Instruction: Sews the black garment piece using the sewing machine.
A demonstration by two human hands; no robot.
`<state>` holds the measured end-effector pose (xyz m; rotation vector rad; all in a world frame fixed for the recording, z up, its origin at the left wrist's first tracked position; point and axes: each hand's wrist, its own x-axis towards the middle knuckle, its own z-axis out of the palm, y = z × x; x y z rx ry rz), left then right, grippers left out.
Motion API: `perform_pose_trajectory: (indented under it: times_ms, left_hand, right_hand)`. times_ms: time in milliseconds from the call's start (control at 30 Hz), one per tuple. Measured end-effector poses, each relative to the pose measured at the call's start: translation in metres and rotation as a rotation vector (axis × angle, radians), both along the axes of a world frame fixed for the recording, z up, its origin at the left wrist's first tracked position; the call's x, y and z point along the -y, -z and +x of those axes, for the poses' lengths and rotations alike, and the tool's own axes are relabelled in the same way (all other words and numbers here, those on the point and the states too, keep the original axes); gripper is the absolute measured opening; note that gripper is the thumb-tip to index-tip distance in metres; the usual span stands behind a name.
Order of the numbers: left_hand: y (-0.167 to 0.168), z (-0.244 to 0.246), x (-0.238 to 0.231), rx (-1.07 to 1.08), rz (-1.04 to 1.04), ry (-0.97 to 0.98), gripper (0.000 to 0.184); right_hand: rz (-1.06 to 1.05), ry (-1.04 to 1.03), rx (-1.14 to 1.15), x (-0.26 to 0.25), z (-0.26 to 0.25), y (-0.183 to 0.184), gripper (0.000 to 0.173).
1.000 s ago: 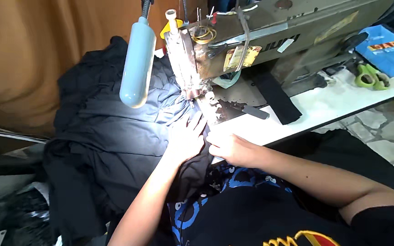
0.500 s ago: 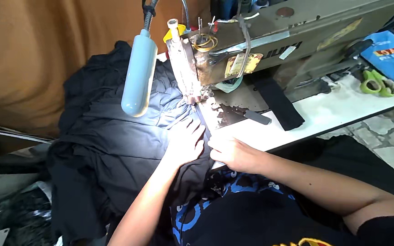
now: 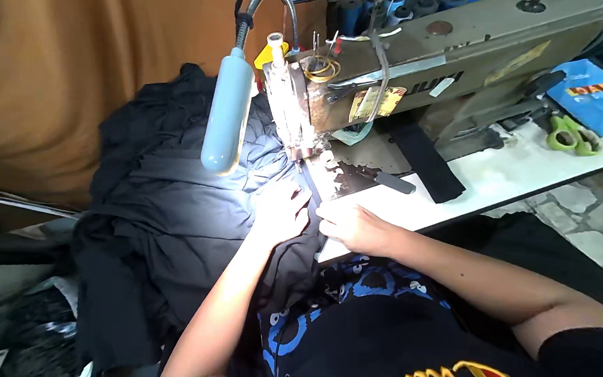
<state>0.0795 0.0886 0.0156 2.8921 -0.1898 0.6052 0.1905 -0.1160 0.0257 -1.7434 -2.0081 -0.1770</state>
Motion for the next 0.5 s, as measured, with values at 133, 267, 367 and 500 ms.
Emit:
perform_pose_trajectory:
  times_ms: [133, 267, 367, 500]
  left_hand:
    - [-0.001, 0.007, -0.006, -0.04, 0.02, -0.024, 0.043]
    - [-0.003, 0.014, -0.012, -0.045, 0.033, -0.059, 0.043]
    - [-0.005, 0.017, -0.011, -0.045, 0.031, -0.08, 0.042]
    - [0.0, 0.018, -0.012, -0.053, 0.033, -0.099, 0.043]
  right_hand:
    - [-0.036, 0.036, -0.018, -0.006, 0.007, -0.003, 0.016]
    - [-0.077, 0.061, -0.012, -0.014, 0.012, -0.003, 0.017]
    - [-0.098, 0.055, -0.033, -0.017, 0.015, -0.003, 0.017]
    - [-0.238, 0.193, -0.364, -0.018, 0.033, -0.023, 0.014]
